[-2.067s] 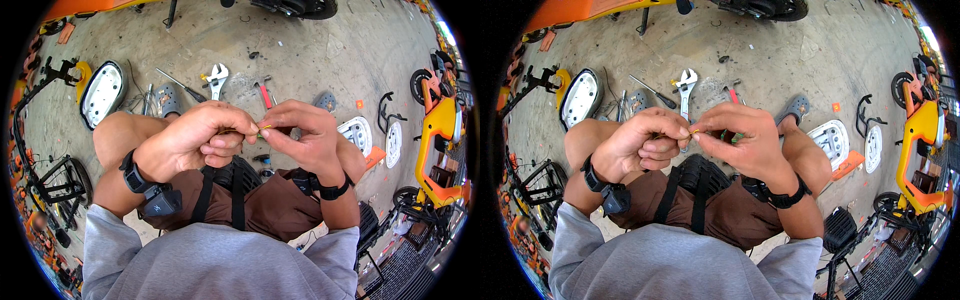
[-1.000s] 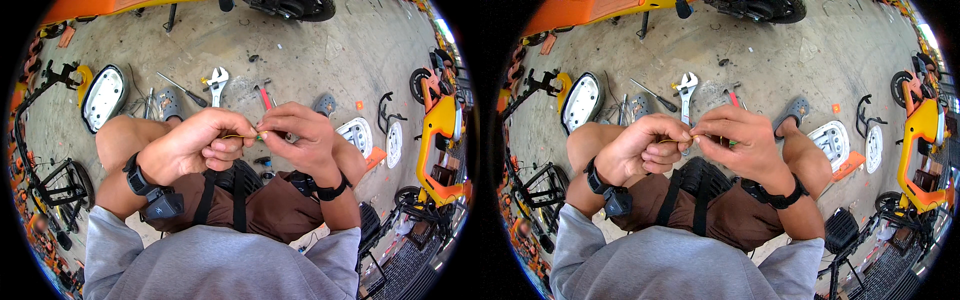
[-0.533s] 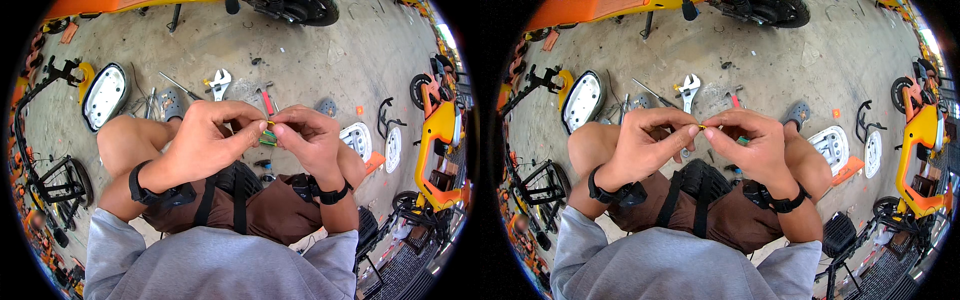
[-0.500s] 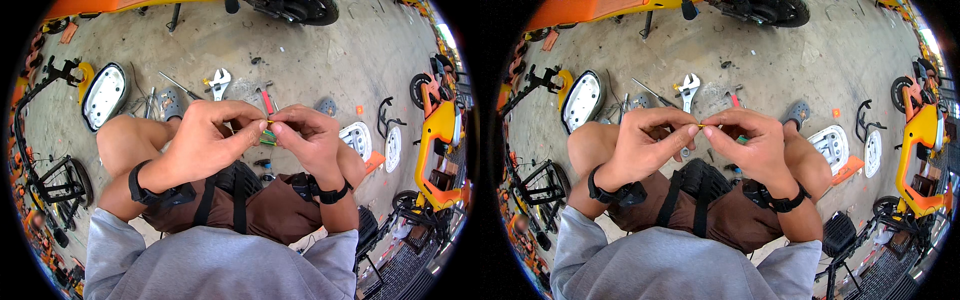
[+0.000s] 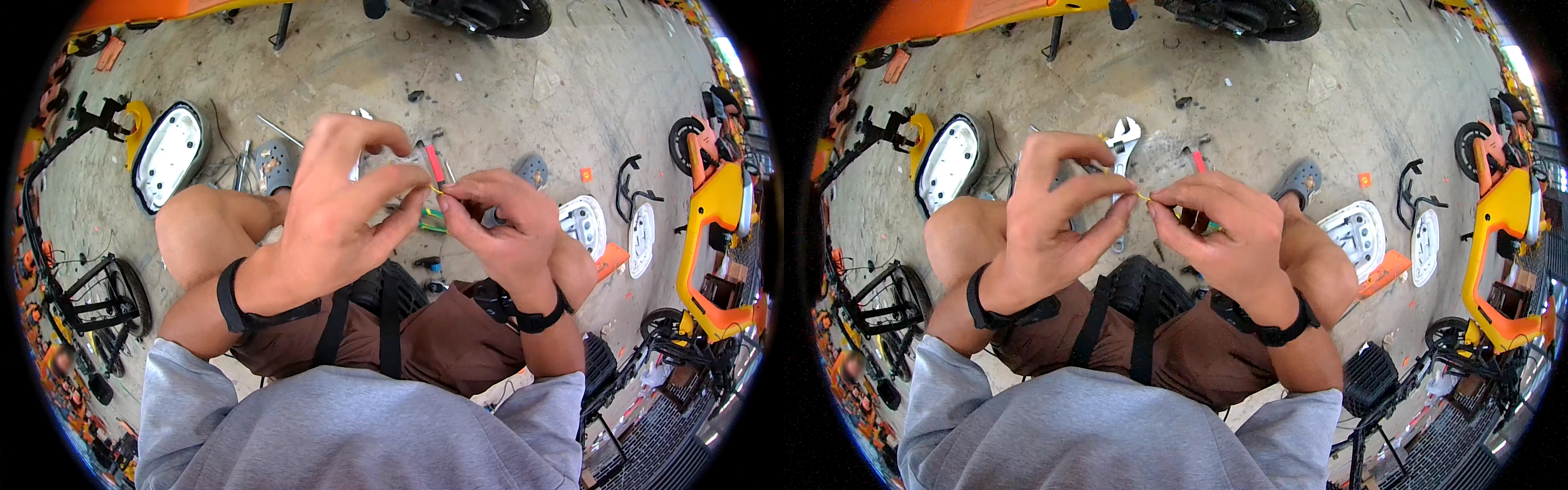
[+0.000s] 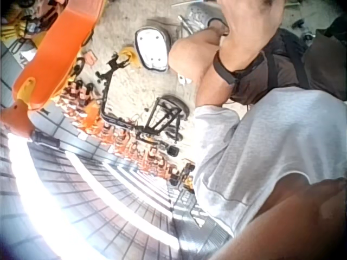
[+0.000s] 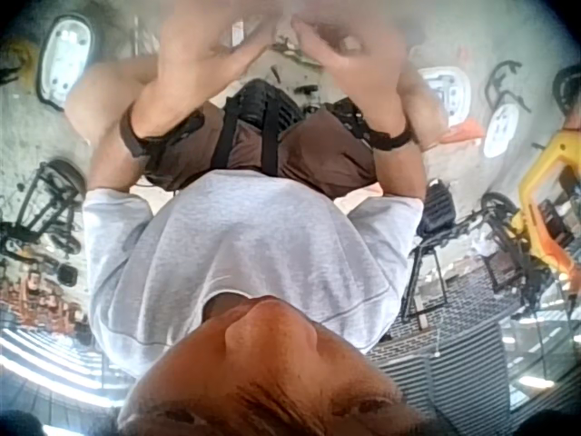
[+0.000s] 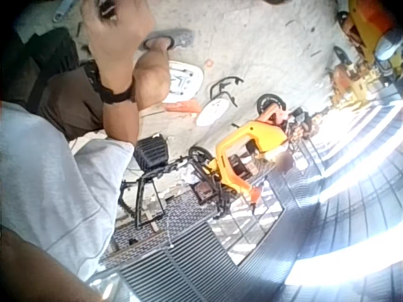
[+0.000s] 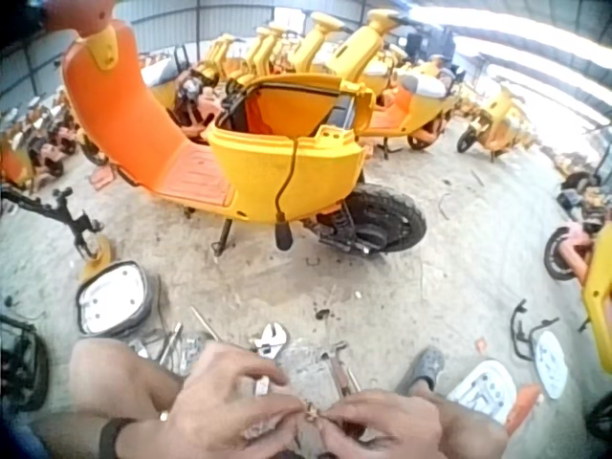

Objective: The person uses a wire stripper to remove insulation from wires and then connects them together by hand while sitting on the floor among scooters.

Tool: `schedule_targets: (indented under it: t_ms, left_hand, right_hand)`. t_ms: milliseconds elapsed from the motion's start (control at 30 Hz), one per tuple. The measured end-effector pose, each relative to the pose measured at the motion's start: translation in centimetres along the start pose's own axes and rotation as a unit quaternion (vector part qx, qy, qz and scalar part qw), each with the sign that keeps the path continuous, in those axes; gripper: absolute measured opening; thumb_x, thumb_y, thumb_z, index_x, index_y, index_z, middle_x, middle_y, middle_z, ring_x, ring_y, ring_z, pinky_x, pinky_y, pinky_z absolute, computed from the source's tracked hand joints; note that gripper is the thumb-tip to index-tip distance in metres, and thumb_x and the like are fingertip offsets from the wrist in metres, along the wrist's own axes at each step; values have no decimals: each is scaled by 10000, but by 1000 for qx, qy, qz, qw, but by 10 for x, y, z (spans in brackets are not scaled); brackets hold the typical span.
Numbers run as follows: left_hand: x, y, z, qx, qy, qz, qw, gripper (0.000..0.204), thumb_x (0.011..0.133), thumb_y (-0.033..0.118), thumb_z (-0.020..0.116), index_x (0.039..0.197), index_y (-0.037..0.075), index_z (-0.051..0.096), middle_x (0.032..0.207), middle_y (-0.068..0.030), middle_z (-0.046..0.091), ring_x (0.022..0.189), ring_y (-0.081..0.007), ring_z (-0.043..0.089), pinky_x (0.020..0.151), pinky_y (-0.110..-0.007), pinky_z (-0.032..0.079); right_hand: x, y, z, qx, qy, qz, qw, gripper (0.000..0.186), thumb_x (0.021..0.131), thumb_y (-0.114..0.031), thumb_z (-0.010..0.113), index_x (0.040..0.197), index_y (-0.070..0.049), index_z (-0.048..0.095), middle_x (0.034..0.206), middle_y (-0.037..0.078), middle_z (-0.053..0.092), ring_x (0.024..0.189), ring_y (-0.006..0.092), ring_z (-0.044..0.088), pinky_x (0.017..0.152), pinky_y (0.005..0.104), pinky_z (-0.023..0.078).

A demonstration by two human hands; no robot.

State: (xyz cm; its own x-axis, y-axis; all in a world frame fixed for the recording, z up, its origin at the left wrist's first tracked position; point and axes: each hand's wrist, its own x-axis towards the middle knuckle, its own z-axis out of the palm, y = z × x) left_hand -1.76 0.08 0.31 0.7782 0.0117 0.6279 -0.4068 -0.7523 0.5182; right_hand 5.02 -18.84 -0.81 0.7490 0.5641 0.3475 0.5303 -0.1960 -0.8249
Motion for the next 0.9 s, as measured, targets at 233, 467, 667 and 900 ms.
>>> schedule_targets:
  t_ms: [233, 467, 667, 900]
  left_hand:
    - [-3, 14, -12, -316, -157, -381, 854, 164, 803, 46, 742, 949, -10, 691, 796, -52, 682, 669, -92, 601, 600, -233, 479]
    - [-3, 11, -4, -429, -145, -437, 777, 157, 882, 59, 688, 989, -53, 709, 786, -70, 691, 618, -71, 603, 516, -200, 485]
    - [-5, 9, -2, -441, -123, -459, 761, 172, 842, 70, 713, 972, -43, 716, 743, -49, 674, 568, -54, 585, 497, -183, 463]
    - [-2, 10, -3, -412, -126, -465, 774, 155, 826, 63, 712, 932, -49, 723, 755, -66, 691, 599, -60, 612, 531, -185, 493]
  right_hand:
    - [0, -2, 0, -62, 62, -113, 990, 221, 660, 18, 804, 853, -36, 709, 801, 69, 689, 618, 171, 669, 527, 250, 529]
    - [0, 0, 4, -88, 74, -170, 979, 240, 652, 3, 817, 859, -41, 705, 784, 69, 680, 616, 180, 666, 517, 262, 526]
    - [2, -1, 3, -106, 75, -194, 972, 233, 659, 1, 814, 858, -28, 696, 773, 71, 675, 609, 187, 662, 507, 267, 517]
    - [0, -2, 2, -130, 71, -196, 969, 240, 653, -6, 817, 858, -27, 692, 768, 71, 672, 605, 188, 656, 504, 270, 507]
